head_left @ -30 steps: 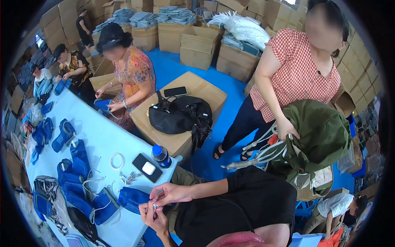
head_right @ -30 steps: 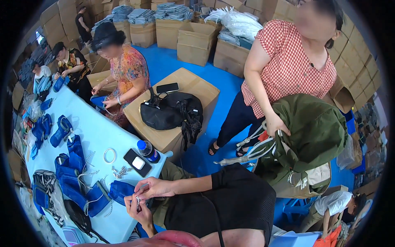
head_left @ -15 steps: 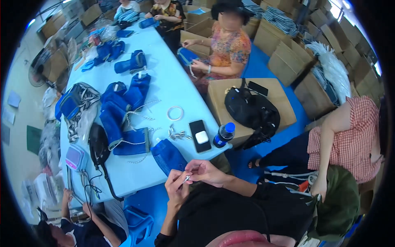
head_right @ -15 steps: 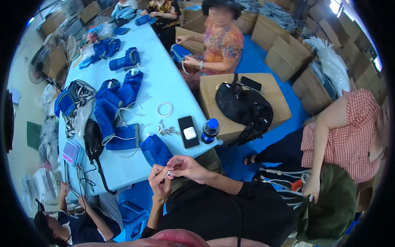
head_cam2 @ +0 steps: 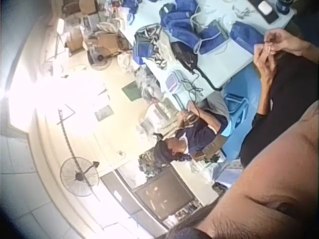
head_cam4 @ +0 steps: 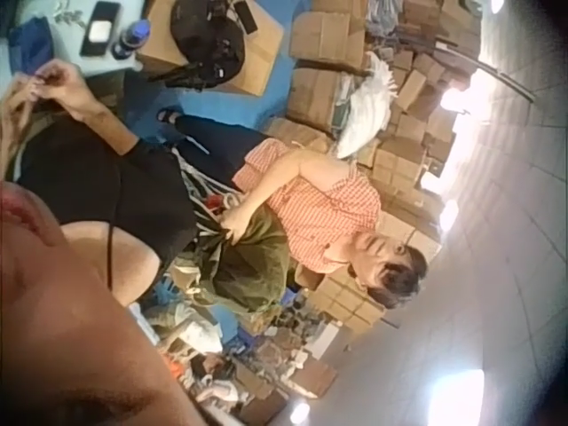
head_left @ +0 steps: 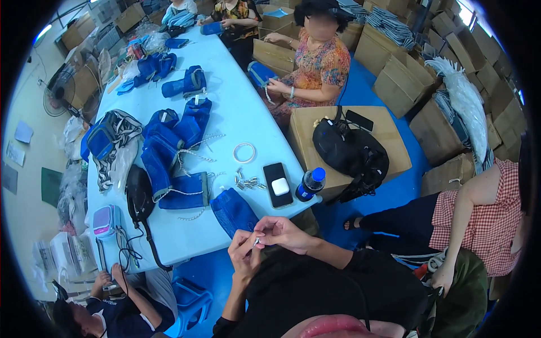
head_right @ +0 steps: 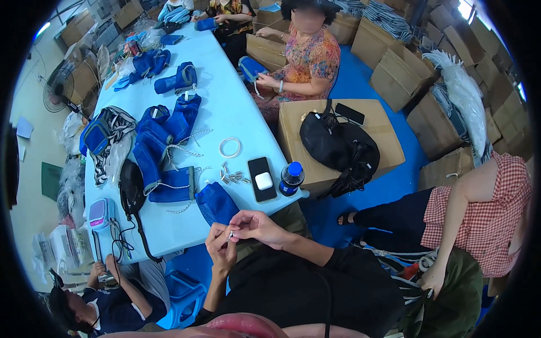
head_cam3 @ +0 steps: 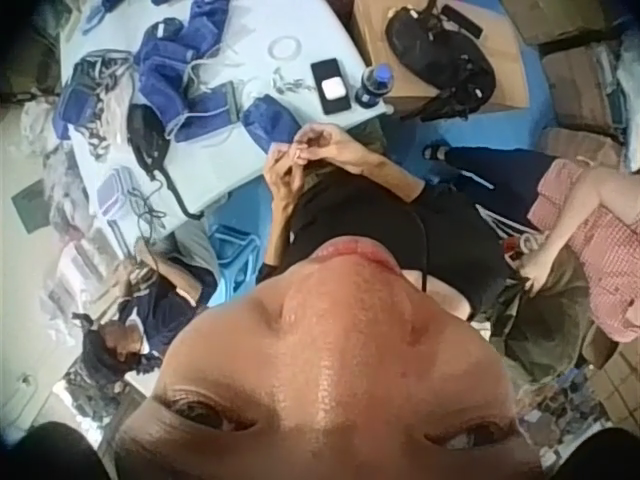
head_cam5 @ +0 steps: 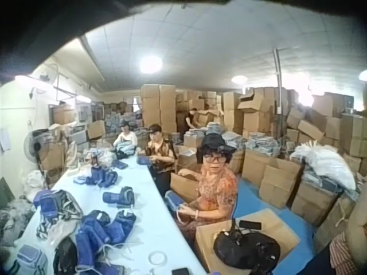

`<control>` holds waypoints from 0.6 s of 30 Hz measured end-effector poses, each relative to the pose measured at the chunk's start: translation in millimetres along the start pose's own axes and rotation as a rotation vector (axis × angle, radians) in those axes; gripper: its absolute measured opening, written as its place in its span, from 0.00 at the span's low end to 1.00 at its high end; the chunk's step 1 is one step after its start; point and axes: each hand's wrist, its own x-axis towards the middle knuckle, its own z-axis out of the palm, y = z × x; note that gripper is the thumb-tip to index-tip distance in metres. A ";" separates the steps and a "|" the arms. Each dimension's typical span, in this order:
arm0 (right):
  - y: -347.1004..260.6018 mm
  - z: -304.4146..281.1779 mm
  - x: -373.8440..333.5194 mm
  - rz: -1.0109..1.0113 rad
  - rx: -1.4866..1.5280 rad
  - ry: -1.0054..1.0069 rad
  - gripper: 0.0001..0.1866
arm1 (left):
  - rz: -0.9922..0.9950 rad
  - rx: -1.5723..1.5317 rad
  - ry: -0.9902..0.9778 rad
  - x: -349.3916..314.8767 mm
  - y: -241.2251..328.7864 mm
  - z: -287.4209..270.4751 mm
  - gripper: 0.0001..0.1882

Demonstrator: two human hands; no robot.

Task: The person is assembling small blue bags by attaching decorative metal chains to them.

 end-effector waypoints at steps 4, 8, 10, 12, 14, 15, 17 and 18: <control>-4.4 3.2 -0.4 0.024 -0.076 0.061 0.13 | -0.038 0.048 -0.004 4.2 2.4 -1.7 0.14; -10.9 6.0 -1.6 0.018 -0.134 0.128 0.14 | -0.032 0.018 -0.032 8.5 1.1 -3.5 0.18; -9.9 2.2 -0.2 -0.038 -0.170 0.149 0.15 | -0.034 0.003 -0.042 12.6 2.1 -3.2 0.19; -11.4 7.5 0.8 -0.036 -0.163 0.155 0.17 | -0.088 -0.049 -0.031 15.0 7.7 -4.9 0.21; -9.4 11.1 2.7 -0.031 -0.158 0.155 0.19 | -0.078 -0.053 0.000 13.3 4.8 -8.6 0.18; -5.6 11.7 2.6 -0.053 -0.148 0.182 0.19 | -0.067 -0.066 0.015 12.2 2.7 -9.7 0.16; -0.4 10.5 2.4 -0.070 -0.141 0.198 0.19 | -0.220 -0.160 0.027 3.6 -2.2 -10.2 0.12; 0.4 7.7 0.8 -0.081 -0.184 0.223 0.19 | -0.370 -0.259 0.028 0.1 -4.3 -10.1 0.10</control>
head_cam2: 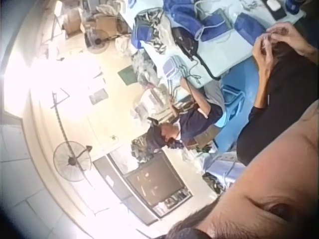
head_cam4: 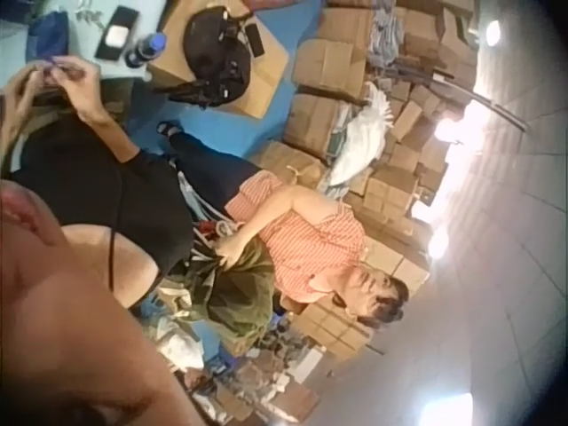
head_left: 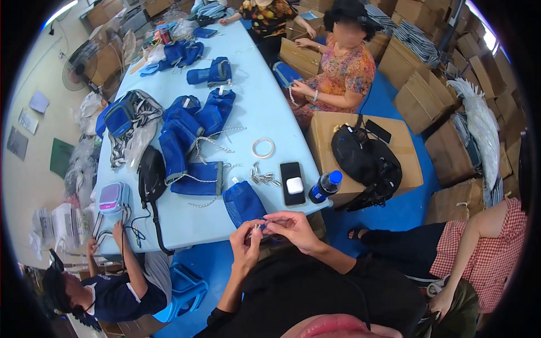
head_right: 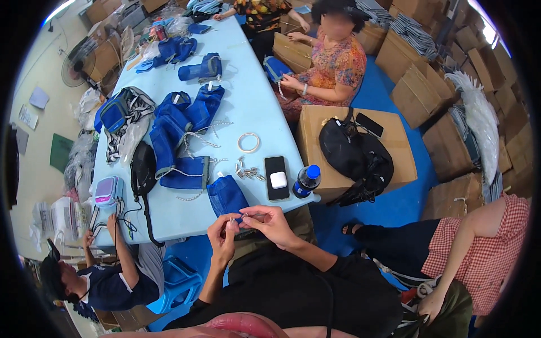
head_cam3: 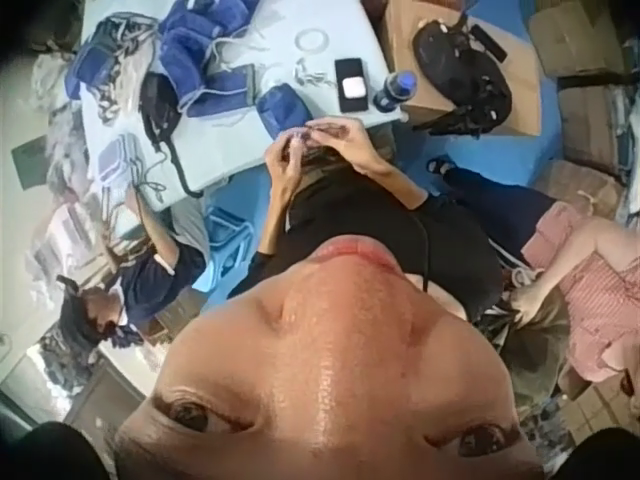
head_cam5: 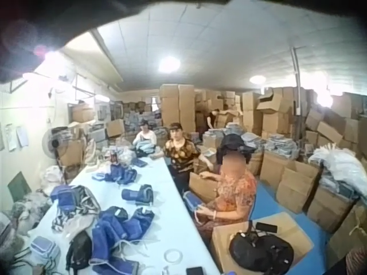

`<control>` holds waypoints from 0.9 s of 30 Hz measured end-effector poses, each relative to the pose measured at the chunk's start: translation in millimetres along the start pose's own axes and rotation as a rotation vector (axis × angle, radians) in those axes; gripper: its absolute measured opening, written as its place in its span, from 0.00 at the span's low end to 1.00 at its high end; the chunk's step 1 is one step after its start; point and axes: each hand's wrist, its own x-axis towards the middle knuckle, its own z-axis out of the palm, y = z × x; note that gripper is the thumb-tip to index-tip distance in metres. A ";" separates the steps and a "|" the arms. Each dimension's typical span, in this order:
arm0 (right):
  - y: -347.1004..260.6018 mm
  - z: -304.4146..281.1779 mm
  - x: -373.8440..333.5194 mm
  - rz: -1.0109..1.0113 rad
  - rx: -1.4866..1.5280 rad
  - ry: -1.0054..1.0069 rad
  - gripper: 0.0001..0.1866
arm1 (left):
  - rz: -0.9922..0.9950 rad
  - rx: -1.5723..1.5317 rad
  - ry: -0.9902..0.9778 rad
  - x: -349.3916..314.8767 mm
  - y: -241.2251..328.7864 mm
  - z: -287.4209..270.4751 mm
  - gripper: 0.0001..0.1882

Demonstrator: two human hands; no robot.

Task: The person is assembling small blue bags by attaching decorative metal chains to them.

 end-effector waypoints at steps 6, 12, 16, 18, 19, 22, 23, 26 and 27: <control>0.0 0.1 1.2 -0.123 -0.122 0.044 0.22 | -0.050 -0.111 0.104 -2.0 -7.4 -0.4 0.05; 2.2 1.8 3.5 -0.242 -0.285 0.070 0.23 | -0.164 -0.219 0.026 4.6 3.0 4.6 0.04; -2.3 9.4 -1.4 -0.439 -0.568 0.163 0.22 | -0.155 -0.220 -0.007 5.6 4.6 6.3 0.05; -4.9 11.5 -4.2 -0.449 -0.623 0.172 0.20 | -0.152 -0.233 -0.025 5.3 4.9 6.9 0.05; -5.6 11.9 -5.8 -0.459 -0.678 0.178 0.19 | -0.158 -0.233 -0.030 3.5 5.3 6.8 0.05; -5.2 14.5 -7.3 -0.496 -0.753 0.149 0.16 | -0.176 -0.265 -0.022 -0.9 4.3 6.3 0.05; -4.0 13.8 -5.9 -0.479 -0.749 0.149 0.16 | -0.186 -0.245 -0.027 -1.3 1.2 4.6 0.05; -3.9 15.7 -3.8 -0.566 -0.810 0.157 0.17 | -0.162 -0.191 -0.028 -1.2 5.4 -0.9 0.06; -8.7 18.6 -6.1 -0.566 -0.797 0.145 0.17 | -0.145 -0.180 -0.017 0.2 15.4 -1.3 0.06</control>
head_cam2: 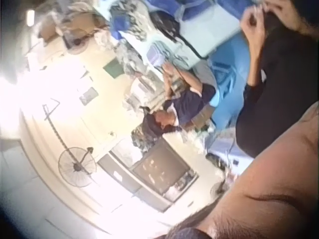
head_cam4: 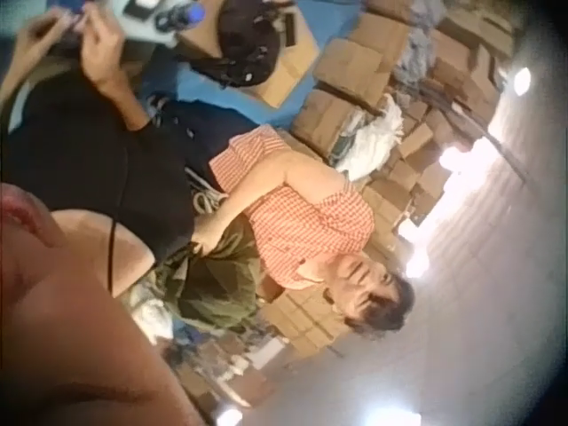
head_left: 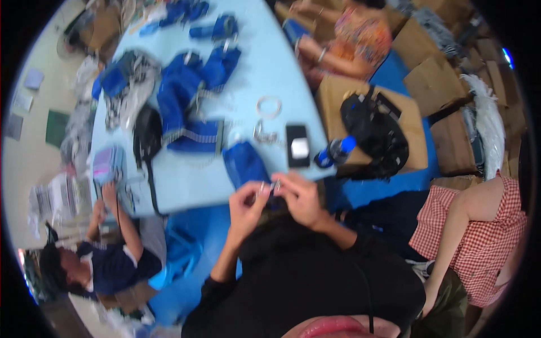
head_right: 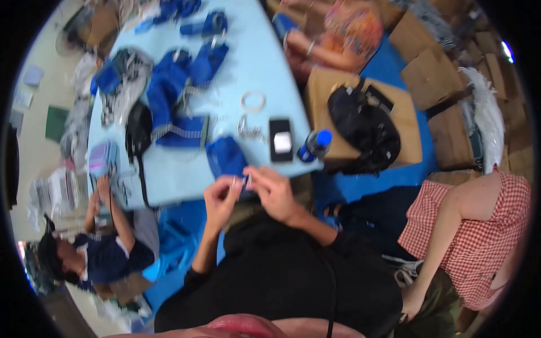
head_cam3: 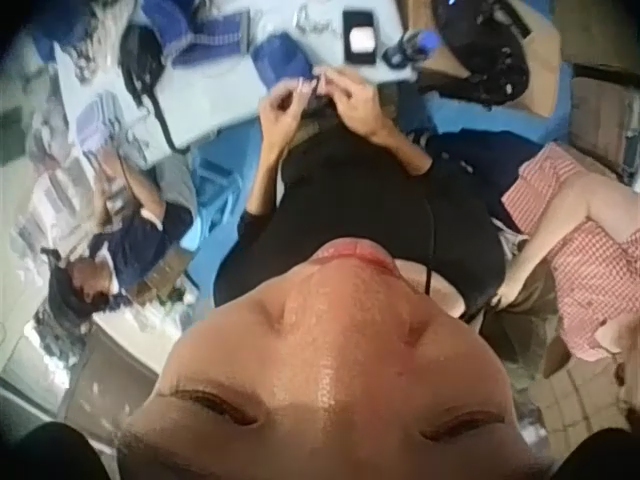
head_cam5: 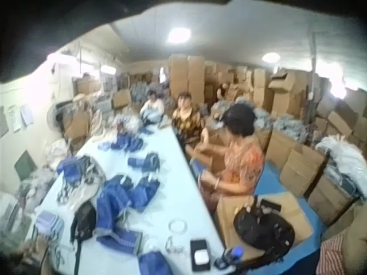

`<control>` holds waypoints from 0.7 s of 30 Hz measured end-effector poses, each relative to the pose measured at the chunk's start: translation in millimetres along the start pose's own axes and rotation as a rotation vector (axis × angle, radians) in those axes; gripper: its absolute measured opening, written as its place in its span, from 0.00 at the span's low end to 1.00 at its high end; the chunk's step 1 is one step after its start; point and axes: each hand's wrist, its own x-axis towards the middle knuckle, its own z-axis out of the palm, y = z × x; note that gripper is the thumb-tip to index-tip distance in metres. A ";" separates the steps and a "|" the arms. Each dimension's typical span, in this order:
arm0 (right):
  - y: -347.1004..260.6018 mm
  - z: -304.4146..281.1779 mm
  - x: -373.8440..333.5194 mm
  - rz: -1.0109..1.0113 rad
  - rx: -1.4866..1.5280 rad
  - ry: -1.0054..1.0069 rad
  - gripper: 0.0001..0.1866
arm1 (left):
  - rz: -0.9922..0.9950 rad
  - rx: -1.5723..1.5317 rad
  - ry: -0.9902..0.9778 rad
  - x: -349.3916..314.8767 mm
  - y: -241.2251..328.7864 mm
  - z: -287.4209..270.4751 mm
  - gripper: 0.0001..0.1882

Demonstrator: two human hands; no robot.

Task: The person is assembling small blue bags by attaching decorative metal chains to them.

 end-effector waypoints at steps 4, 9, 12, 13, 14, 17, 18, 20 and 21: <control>-1.0 -11.1 16.0 -0.083 -0.038 0.058 0.18 | 0.050 0.087 -0.065 14.2 31.1 -3.2 0.05; -2.5 -10.5 22.0 -0.141 -0.074 0.079 0.18 | 0.162 0.281 -0.071 18.0 59.2 -9.2 0.05; 5.1 -10.0 21.6 -0.133 -0.024 0.085 0.18 | 0.179 0.496 -0.068 27.5 76.3 -4.3 0.05; 5.1 -11.0 20.5 -0.134 -0.029 0.070 0.17 | 0.173 0.496 -0.067 28.5 76.0 -3.0 0.05; 5.6 -9.8 18.8 -0.127 -0.028 0.067 0.17 | 0.227 0.495 -0.063 30.5 74.9 -1.4 0.05; 6.0 -10.9 20.5 -0.079 0.049 0.073 0.18 | 0.259 0.506 -0.090 36.9 74.3 0.9 0.04; 3.2 -13.7 23.8 -0.080 0.042 0.080 0.17 | 0.243 0.518 -0.121 40.1 75.2 2.1 0.04; 3.3 -17.3 28.5 -0.073 0.038 0.082 0.17 | 0.229 0.491 -0.134 46.1 76.1 7.7 0.04; 4.2 -20.6 31.2 -0.066 0.033 0.083 0.17 | 0.228 0.462 -0.153 50.1 77.7 11.7 0.04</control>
